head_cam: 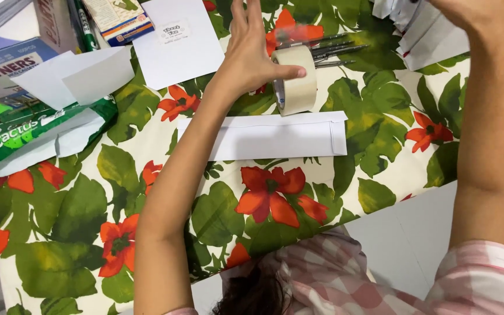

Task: Folding paper into small bags and securing them with adhesive tape cut by scissors.

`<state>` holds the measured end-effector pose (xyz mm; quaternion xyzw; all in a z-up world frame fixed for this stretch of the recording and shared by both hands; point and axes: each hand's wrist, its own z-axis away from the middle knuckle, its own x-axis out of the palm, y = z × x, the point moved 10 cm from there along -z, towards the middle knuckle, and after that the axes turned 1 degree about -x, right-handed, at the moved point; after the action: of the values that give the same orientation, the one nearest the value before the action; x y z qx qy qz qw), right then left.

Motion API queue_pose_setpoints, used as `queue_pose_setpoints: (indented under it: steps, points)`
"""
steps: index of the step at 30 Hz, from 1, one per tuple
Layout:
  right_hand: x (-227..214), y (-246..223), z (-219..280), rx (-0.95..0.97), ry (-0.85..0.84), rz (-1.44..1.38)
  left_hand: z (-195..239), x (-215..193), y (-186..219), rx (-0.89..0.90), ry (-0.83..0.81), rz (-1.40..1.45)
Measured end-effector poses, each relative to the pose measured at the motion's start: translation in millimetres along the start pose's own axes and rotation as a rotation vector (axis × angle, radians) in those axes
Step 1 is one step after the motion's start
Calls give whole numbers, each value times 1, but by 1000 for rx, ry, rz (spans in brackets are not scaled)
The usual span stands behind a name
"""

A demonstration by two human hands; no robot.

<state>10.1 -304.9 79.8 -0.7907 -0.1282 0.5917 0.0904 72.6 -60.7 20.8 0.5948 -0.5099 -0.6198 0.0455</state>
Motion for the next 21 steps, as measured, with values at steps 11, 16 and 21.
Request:
queue_pose_setpoints:
  steps: [11, 16, 21]
  points:
    - [101, -94, 55, 317, -161, -1240, 1, -10, 10, -1, -15, -118]
    - [62, -86, 30, 84, 21, -1184, 10, -71, 21, 80, 208, 317]
    - [48, -47, -19, -115, 162, -799, 35, -96, -6, 70, 283, 789]
